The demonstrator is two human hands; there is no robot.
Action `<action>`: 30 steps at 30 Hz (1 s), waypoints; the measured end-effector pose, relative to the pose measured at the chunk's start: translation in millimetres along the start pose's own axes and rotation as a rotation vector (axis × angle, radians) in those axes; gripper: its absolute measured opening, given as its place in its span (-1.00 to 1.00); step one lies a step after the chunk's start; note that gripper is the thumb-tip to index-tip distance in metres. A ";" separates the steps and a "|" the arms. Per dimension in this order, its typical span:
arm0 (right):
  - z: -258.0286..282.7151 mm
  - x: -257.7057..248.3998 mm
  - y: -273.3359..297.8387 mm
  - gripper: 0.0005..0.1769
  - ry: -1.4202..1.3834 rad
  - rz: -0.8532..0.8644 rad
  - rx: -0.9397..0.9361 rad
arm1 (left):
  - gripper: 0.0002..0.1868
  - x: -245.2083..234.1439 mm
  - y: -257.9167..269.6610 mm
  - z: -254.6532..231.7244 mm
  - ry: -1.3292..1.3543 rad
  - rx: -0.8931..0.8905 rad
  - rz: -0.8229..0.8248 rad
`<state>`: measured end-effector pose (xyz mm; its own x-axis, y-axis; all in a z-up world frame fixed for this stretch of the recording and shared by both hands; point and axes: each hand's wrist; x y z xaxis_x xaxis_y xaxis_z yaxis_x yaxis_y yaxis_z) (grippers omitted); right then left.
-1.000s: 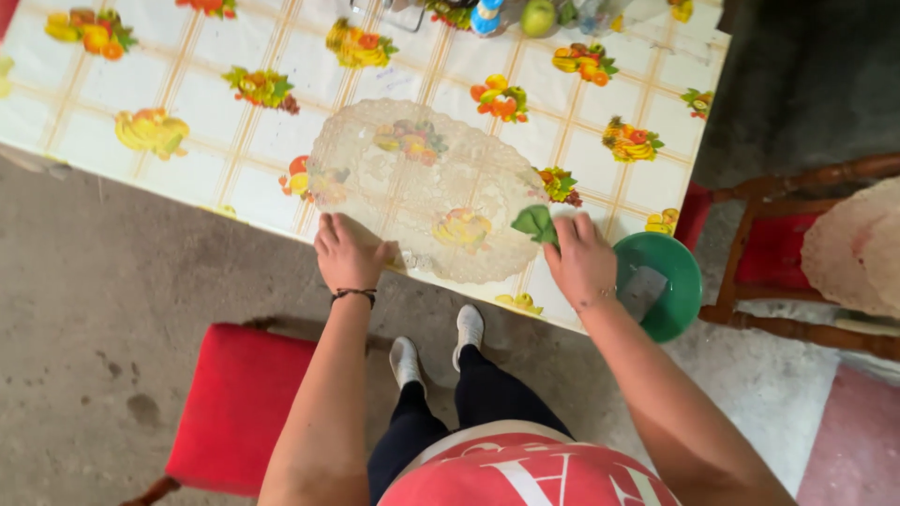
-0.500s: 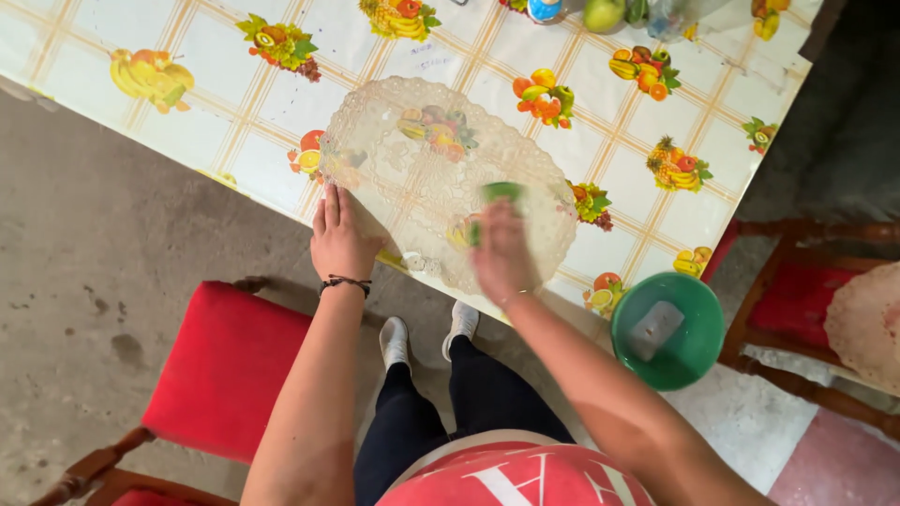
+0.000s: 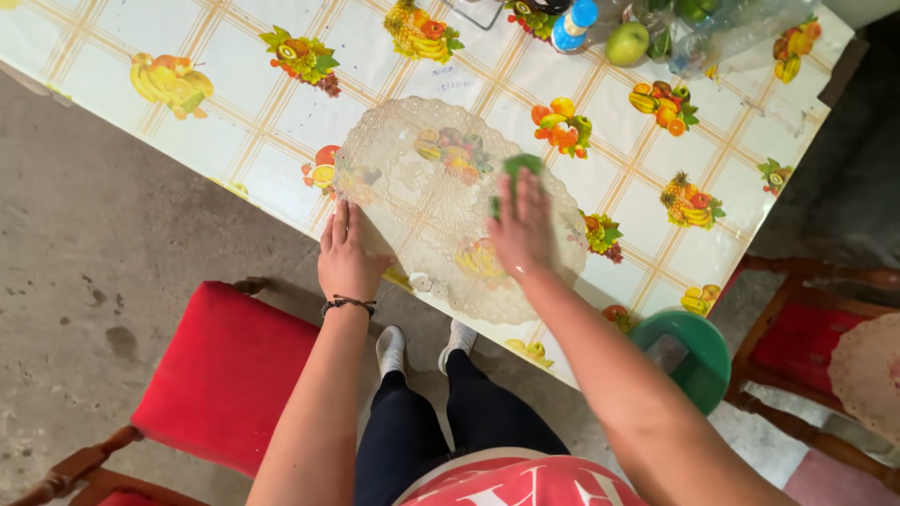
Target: Washing a cleaning cloth in a laundry tub and using it to scrub a lace doily on a table.
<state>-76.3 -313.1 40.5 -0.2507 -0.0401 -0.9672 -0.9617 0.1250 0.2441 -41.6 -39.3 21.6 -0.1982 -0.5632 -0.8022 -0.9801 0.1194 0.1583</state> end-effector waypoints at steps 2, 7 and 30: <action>26.3 -2.2 -4.7 -0.14 0.033 0.004 -0.062 | 0.19 -1.2 0.1 -0.8 0.010 -0.005 -0.019; 44.5 21.7 43.5 -0.22 0.050 -0.133 -0.406 | 0.18 -10.3 -0.7 -4.8 0.019 0.017 -0.040; 63.1 -19.1 6.5 -0.26 0.049 0.161 -0.532 | 0.42 -19.2 -11.4 15.4 0.014 -0.002 -0.088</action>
<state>-70.8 -248.9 56.2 -0.3916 -0.1100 -0.9136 -0.8311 -0.3839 0.4024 -26.5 -17.2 26.4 -0.1115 -0.5831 -0.8047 -0.9938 0.0676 0.0887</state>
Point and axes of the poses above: each hand's wrist, its own y-axis away from the middle knuckle, its own x-axis out of the palm, z = x × y, and after that the axes turned 10 degrees about y, right-handed
